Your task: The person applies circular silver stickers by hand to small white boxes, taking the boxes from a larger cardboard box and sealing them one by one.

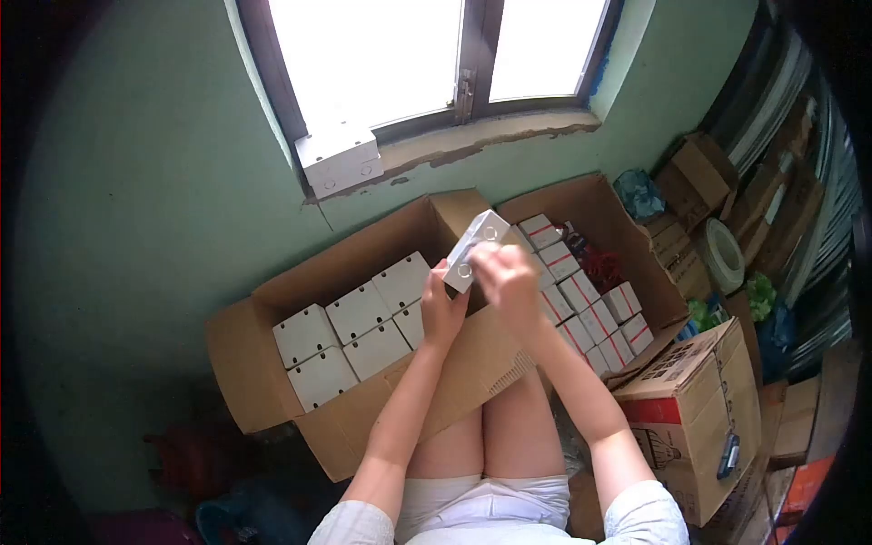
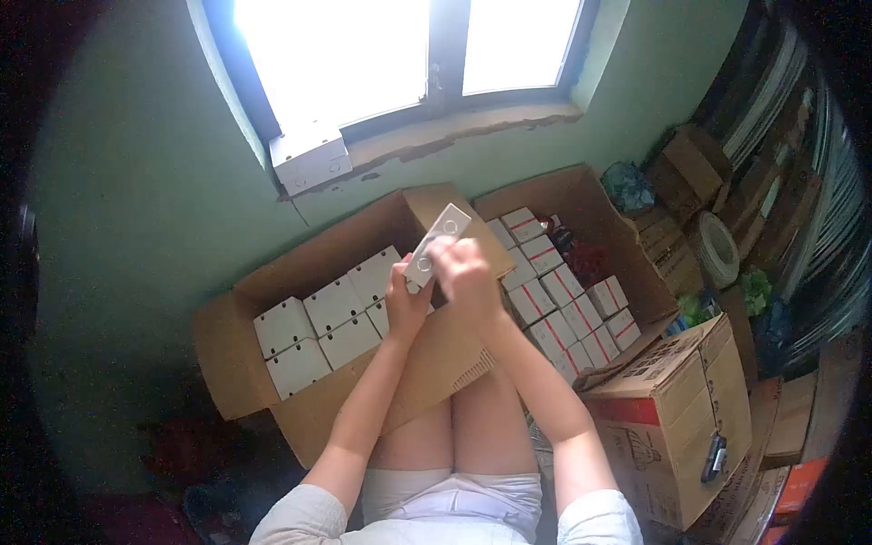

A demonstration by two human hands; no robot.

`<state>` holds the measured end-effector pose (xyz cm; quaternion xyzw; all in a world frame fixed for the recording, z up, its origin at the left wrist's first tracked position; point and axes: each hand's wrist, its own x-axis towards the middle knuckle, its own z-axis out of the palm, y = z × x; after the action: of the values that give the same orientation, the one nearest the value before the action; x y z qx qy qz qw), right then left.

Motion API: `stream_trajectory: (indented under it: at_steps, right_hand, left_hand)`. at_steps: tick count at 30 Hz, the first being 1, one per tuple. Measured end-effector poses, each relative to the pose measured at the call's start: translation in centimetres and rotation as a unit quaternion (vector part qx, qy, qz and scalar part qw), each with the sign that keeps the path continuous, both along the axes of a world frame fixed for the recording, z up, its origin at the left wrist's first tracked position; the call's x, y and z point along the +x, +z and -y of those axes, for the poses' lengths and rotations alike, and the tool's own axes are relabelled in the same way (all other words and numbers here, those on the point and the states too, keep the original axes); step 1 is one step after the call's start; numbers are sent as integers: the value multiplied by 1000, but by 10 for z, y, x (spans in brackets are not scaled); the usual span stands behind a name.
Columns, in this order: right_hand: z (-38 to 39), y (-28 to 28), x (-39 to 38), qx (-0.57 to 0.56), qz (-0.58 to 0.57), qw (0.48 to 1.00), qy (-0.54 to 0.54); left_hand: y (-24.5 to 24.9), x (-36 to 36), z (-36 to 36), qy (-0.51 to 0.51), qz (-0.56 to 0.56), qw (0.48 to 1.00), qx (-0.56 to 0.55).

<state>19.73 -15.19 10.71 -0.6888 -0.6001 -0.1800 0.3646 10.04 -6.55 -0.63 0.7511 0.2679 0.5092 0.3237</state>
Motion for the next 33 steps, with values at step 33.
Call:
stream_trajectory:
  at_steps: [33]
  right_hand:
    - [10, 9, 27, 43, 36, 995, -88]
  left_hand:
    - [2, 0, 5, -8, 7, 996, 85]
